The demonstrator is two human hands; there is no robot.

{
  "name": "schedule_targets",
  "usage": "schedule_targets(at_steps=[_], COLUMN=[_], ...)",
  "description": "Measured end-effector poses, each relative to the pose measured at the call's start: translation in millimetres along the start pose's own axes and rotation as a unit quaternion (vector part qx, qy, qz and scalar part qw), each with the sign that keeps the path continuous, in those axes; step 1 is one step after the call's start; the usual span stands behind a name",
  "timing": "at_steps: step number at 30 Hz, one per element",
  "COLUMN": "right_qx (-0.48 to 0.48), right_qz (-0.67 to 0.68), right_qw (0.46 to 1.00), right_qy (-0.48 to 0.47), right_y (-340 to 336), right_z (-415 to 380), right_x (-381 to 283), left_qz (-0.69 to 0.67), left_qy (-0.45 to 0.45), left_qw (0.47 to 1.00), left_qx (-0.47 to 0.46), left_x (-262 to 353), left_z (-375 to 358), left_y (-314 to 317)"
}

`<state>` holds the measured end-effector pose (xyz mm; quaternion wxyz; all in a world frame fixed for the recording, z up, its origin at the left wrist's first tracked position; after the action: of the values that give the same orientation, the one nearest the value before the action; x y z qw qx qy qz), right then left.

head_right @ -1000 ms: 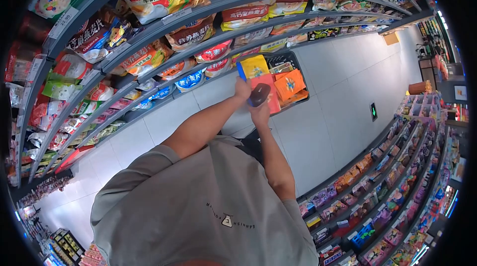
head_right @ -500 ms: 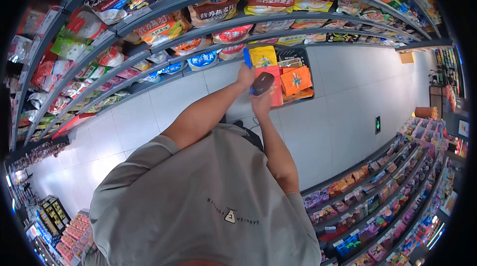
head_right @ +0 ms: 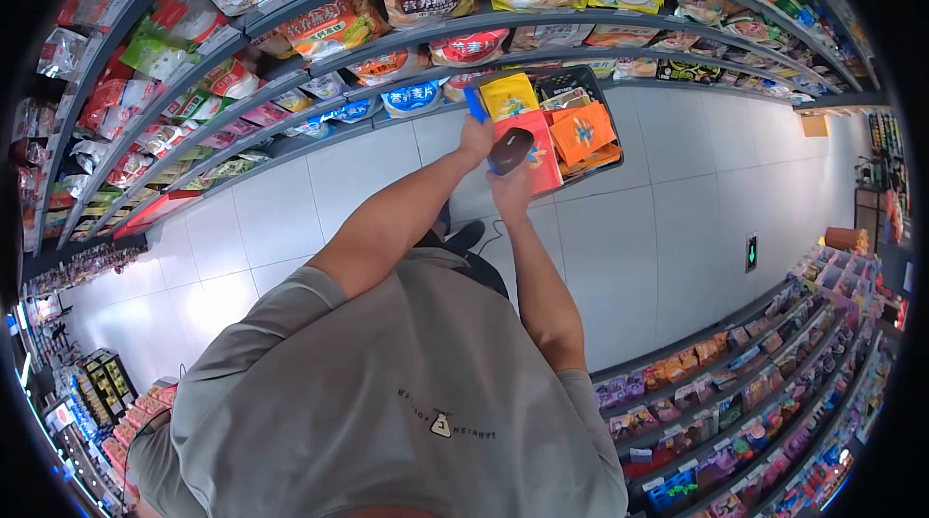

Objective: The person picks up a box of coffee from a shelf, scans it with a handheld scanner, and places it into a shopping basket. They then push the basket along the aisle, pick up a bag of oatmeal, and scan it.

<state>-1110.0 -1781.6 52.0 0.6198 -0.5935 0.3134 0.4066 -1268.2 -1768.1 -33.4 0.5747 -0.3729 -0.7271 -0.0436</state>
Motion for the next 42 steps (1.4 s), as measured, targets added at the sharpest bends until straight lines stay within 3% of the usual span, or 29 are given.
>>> schedule_targets(at_steps=[3,13,15,25,27,36,42], right_qx=[-0.003,0.006,0.004,0.044,0.044,0.064,0.080], right_qz=[0.008,-0.007,-0.014,-0.051,-0.057,-0.064,-0.047], right_qw=[1.000,1.000,1.000,0.998,0.997,0.992,0.991], right_qy=[0.015,0.012,0.013,0.021,0.026,0.083,0.100], right_y=[-3.5,4.5,6.7,24.8,31.3,65.0,90.6], right_z=[-6.6,-24.6,-28.0,-58.6,-66.1,-106.5,-129.7], right_x=[-3.9,-7.7,-11.2,-15.6,-23.5,-44.3,-73.5], left_qz=[-0.038,-0.027,-0.044,-0.061,-0.083,-0.108,-0.097], left_qy=[0.047,0.043,-0.025,-0.039,-0.090,-0.173,-0.171], left_qw=[0.998,0.999,0.999,0.997,0.983,0.949,0.942], left_qx=[0.022,0.012,-0.019,-0.023,-0.139,-0.243,-0.273], left_x=[-23.8,-31.0,-36.5,-18.5,-23.4,-46.7,-58.5], left_z=[15.8,12.6,7.6,-6.0,-4.9,5.1,18.0], left_y=[12.5,-8.1,-12.4,-63.8,-58.8,-95.4,-122.5])
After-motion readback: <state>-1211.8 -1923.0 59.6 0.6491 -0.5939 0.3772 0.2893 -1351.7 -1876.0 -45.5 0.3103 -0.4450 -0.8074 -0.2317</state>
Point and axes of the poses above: each hand's wrist, its own z-axis towards the middle knuckle, its own y-axis out of the palm, x = y × z, the point moved 9 cm from there along z, towards the middle knuckle, and after that the axes turned 12 degrees about x, right-handed, at the moved point
